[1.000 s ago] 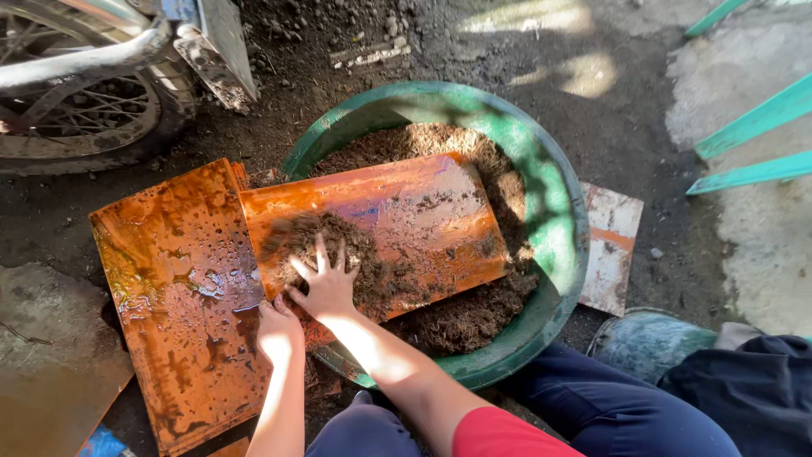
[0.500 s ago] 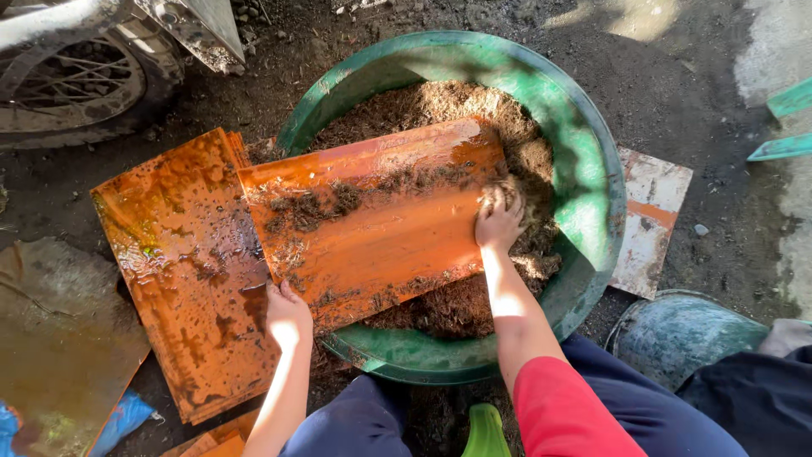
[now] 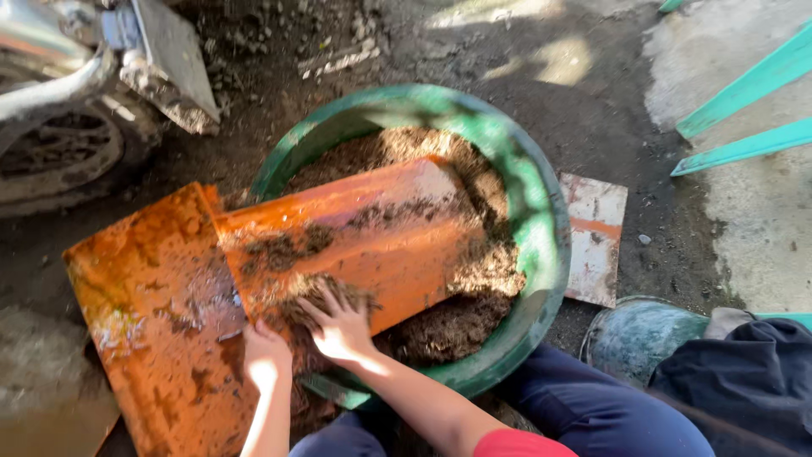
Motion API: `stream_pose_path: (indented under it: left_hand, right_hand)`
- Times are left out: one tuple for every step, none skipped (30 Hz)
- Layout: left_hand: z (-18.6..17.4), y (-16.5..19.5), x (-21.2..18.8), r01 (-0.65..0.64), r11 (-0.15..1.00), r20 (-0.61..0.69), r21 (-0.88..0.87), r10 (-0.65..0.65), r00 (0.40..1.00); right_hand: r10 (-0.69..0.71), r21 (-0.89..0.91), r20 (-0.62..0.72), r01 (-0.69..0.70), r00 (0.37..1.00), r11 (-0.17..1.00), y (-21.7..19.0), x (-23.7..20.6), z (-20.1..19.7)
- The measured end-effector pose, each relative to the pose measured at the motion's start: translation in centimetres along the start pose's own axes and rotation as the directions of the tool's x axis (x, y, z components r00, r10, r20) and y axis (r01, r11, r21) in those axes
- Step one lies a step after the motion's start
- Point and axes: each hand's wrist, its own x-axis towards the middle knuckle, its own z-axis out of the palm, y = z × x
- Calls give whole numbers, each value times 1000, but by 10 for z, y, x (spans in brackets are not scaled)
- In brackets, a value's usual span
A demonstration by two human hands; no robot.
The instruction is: The person sits on a small stool and repeatedly cleans orange rectangular plates by hand. They use a handful of fibrous material from a green basin to scrub the surface of each plate, then place the cleaned plate onto a stack on the ground.
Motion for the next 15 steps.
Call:
stream_pose_path:
  left_hand:
    - [-3,3,0,26,1000,62,-7,-25,998]
    - [-6,6,-1,18,1000,59,5,-18,998]
    - [-7,7,-2,19,1000,59,20,-20,998]
    - [-8,8,-2,25,999,60,34,-27,998]
    - [-8,8,-3,11,1000,40,27,-12,999]
    - [-8,8,-4,-3,1000,19,23,3,1000]
    - [-7,8,-4,-20,1000,0,19,20,1000]
    - [-5,7,-4,-15,999,6,30,14,1000]
    - [-4,7,-4,-9,999,10,42,8,1000]
    - [-3,7,-3,-7,999,8,46,7,1000]
    - [-1,7,-3,-15,999,-11,33,16,1000]
    - [0,7,-2,-25,1000,-30,19,26,999]
    - [1,7,-1,-31,999,-42,10,31,999]
    - [2,6,-1,-5,999,-21,34,6,1000]
    - [3,4,0,22,998,-1,56,-22,1000]
  right_hand:
    - [39,-105,172,-21,984,994,30,-4,-6]
    - [128,-122,53,-121,990,985,65,1,-14]
    - [247,-146,25,-241,969,959,98,-1,-21]
    - [370,-153,-7,-367,929,918,133,1,-30]
    - [481,-107,-50,-484,875,869,165,2,-40]
    - [578,-41,-101,-583,810,811,196,6,-53]
    - [650,47,-147,-651,745,757,221,12,-64]
    - [706,133,-189,-695,682,707,244,19,-78]
    - [742,197,-215,-716,635,669,258,24,-88]
    - [765,251,-232,-724,600,643,268,30,-95]
    - [777,292,-254,-720,576,629,272,37,-99]
    - [779,334,-263,-704,569,627,271,46,-100]
    - [778,379,-257,-681,573,627,265,54,-98]
    - [768,433,-237,-642,596,632,255,64,-93]
    - [746,496,-207,-590,633,638,240,73,-86]
